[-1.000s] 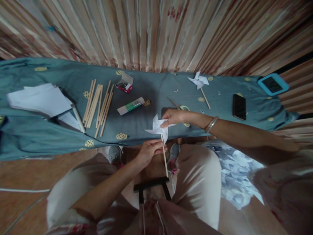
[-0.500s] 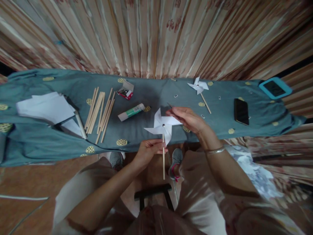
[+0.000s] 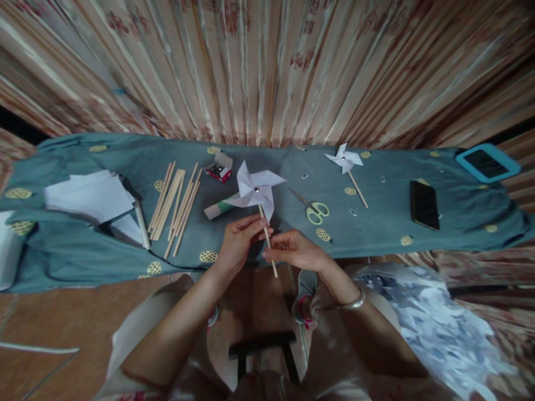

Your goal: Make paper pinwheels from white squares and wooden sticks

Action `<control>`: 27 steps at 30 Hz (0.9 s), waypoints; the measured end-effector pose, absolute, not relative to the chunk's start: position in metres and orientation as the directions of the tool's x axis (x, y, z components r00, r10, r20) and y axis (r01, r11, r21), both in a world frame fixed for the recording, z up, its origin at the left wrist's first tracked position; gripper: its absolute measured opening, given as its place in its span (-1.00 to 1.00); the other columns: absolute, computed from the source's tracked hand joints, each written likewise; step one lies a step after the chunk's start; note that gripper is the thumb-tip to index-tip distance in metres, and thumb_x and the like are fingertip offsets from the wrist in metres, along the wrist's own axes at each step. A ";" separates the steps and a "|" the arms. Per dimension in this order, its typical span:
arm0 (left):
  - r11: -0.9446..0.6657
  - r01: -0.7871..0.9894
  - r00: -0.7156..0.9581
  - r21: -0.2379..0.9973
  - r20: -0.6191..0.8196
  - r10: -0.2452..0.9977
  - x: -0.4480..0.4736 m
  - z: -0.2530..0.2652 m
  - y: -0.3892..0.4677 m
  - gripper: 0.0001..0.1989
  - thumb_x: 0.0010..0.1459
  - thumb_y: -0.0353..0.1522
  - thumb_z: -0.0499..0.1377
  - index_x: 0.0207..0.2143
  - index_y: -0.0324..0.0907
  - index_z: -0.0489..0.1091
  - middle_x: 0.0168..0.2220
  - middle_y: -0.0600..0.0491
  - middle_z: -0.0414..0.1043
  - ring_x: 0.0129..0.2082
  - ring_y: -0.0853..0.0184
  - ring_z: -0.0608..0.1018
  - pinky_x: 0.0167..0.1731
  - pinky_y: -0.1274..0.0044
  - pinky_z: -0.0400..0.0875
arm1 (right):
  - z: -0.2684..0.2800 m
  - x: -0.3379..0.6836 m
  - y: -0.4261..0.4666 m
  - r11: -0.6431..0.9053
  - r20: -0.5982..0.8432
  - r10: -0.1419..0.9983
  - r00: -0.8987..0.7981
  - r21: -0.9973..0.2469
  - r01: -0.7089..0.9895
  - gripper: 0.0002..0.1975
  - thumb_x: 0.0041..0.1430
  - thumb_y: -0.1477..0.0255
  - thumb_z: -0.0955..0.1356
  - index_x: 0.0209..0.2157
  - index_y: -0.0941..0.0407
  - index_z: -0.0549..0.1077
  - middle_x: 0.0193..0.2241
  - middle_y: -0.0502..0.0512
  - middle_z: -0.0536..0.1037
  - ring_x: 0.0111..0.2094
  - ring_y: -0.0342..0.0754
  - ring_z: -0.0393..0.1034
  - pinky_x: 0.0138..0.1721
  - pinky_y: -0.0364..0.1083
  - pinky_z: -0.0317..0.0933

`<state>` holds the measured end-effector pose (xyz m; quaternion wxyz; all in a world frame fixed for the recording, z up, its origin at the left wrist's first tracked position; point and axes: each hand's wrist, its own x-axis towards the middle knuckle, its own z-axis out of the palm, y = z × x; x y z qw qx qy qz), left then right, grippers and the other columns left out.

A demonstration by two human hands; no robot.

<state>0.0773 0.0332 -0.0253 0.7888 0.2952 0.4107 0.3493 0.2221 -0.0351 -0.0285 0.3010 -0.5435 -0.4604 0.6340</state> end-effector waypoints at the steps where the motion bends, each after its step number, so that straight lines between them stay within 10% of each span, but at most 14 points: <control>1: 0.581 -0.312 0.415 0.752 -0.442 0.795 0.079 -0.025 0.034 -0.62 -0.40 -0.26 0.52 -0.48 -0.25 0.57 -0.52 0.06 0.55 -0.53 0.39 0.57 -0.42 0.57 0.48 | -0.029 0.221 -0.034 -0.388 -0.404 0.887 -0.222 -0.915 0.112 -0.52 -0.11 0.01 0.49 -0.56 0.19 0.49 -0.60 -0.06 0.47 -0.53 -0.22 0.26 -0.44 -0.16 0.13; 20: 0.539 -0.243 0.398 0.806 -0.424 0.813 0.094 -0.039 0.039 -0.64 -0.34 -0.23 0.49 -0.43 -0.22 0.62 -0.53 0.05 0.56 -0.54 0.45 0.46 -0.45 0.59 0.36 | -0.032 0.239 -0.018 -0.384 -0.376 0.910 -0.173 -0.923 -0.011 -0.58 -0.20 0.08 0.54 -0.59 0.17 0.51 -0.63 -0.05 0.48 -0.56 -0.21 0.27 -0.47 -0.17 0.12; 27: 0.507 -0.161 0.423 0.847 -0.404 0.811 0.102 -0.042 0.037 -0.65 -0.35 -0.22 0.50 -0.46 -0.21 0.62 -0.52 0.06 0.56 -0.52 0.44 0.48 -0.41 0.59 0.40 | -0.024 0.268 -0.009 -0.204 -0.256 0.940 0.227 -0.952 -0.228 -0.55 -0.17 0.01 0.52 -0.39 0.11 0.57 -0.44 0.00 0.58 -0.43 -0.19 0.38 -0.34 -0.16 0.23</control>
